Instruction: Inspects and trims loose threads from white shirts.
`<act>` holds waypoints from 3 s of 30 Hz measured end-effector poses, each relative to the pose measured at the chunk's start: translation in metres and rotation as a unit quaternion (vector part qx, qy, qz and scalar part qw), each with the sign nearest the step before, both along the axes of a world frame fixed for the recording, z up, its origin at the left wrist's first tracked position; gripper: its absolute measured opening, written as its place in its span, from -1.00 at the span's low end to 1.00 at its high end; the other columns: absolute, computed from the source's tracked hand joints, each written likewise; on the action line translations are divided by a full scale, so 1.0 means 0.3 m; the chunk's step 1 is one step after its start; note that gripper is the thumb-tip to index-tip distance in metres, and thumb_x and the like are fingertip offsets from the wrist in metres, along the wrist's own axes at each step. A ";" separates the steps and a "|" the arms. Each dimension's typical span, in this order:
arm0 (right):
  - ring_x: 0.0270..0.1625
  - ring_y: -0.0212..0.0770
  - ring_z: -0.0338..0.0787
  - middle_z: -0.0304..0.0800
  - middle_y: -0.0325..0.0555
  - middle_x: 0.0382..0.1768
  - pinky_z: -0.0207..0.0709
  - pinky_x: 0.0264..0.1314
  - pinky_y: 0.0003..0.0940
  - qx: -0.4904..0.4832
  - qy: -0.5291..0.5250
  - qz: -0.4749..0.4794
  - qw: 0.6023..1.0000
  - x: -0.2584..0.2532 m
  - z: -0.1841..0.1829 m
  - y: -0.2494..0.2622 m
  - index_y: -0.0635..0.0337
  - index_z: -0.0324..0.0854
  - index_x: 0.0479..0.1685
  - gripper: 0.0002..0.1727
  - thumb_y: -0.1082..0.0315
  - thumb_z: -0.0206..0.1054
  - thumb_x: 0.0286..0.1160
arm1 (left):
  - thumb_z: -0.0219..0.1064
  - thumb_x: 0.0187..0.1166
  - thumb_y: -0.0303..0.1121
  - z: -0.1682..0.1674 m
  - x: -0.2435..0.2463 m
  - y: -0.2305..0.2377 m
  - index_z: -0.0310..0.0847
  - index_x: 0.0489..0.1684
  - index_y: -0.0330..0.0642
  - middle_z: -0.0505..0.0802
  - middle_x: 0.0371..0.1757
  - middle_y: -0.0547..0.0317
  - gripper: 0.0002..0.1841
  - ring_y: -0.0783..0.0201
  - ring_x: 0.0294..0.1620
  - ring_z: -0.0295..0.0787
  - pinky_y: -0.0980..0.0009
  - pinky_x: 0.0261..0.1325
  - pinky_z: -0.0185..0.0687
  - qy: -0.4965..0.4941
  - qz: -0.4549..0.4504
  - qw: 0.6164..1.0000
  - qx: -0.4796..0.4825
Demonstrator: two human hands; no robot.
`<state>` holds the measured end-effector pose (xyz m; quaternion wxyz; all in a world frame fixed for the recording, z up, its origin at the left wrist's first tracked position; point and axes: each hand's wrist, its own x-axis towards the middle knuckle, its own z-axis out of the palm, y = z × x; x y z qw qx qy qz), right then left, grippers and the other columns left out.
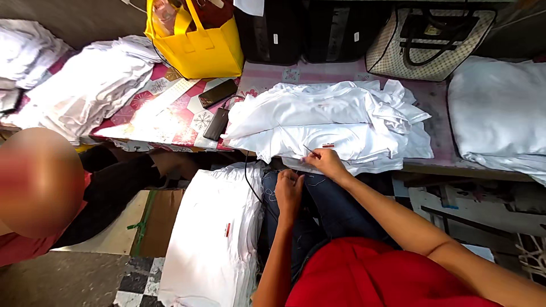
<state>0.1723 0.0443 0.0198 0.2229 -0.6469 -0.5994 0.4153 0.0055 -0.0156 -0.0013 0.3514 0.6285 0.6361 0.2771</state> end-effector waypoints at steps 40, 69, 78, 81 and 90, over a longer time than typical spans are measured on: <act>-0.75 -0.58 0.15 0.21 -0.51 -0.75 0.05 -0.65 -0.65 -0.219 0.218 0.043 0.950 0.107 0.086 -0.012 0.13 0.60 -0.27 -0.56 0.11 -0.07 0.93 | 0.47 0.55 -0.05 0.082 -0.039 0.033 0.60 0.36 -0.35 0.73 0.30 -0.30 -0.42 -0.22 0.22 0.75 -0.23 0.26 0.58 0.091 0.001 0.984 -0.151; -0.18 0.01 0.73 0.79 0.08 -0.28 0.56 0.06 0.12 0.026 -0.033 0.064 0.997 0.049 0.014 0.013 0.29 0.76 0.07 -0.57 0.04 0.36 0.65 | 0.45 0.55 -0.30 -0.088 0.062 0.139 0.79 0.00 -0.45 0.87 -0.05 -0.19 -0.68 -0.01 -0.12 0.83 0.01 0.08 0.71 -0.036 0.028 0.997 0.064; -0.70 -0.53 0.25 0.35 -0.39 -0.67 0.18 -0.61 -0.62 -0.129 0.221 -0.028 0.966 0.071 0.053 0.128 0.22 0.58 -0.28 -0.82 0.32 0.34 0.68 | 0.29 0.67 -0.26 -0.038 -0.028 0.038 0.81 0.05 -0.31 0.85 0.16 -0.27 -0.70 -0.26 0.32 0.74 -0.32 0.42 0.50 0.148 -0.182 0.952 -0.195; -0.74 -0.55 0.21 0.28 -0.43 -0.73 0.14 -0.65 -0.66 -0.166 0.268 -0.022 0.949 0.073 0.068 0.125 0.17 0.53 -0.34 -0.81 0.37 0.30 0.69 | 0.44 0.58 -0.22 0.009 0.000 0.046 0.70 0.20 -0.45 0.77 0.26 -0.30 -0.57 -0.16 0.24 0.77 -0.14 0.38 0.58 0.064 -0.100 0.985 -0.127; -0.29 -0.29 0.59 0.72 -0.02 -0.10 0.52 -0.18 -0.27 0.139 0.073 -0.008 0.988 0.272 0.221 0.072 0.29 0.65 0.18 -0.70 0.35 0.03 0.84 | 0.19 0.77 -0.20 0.090 0.083 0.123 0.80 0.19 -0.24 0.84 0.24 -0.25 -0.65 -0.26 0.40 0.69 -0.42 0.50 0.34 0.175 -0.362 0.888 -0.224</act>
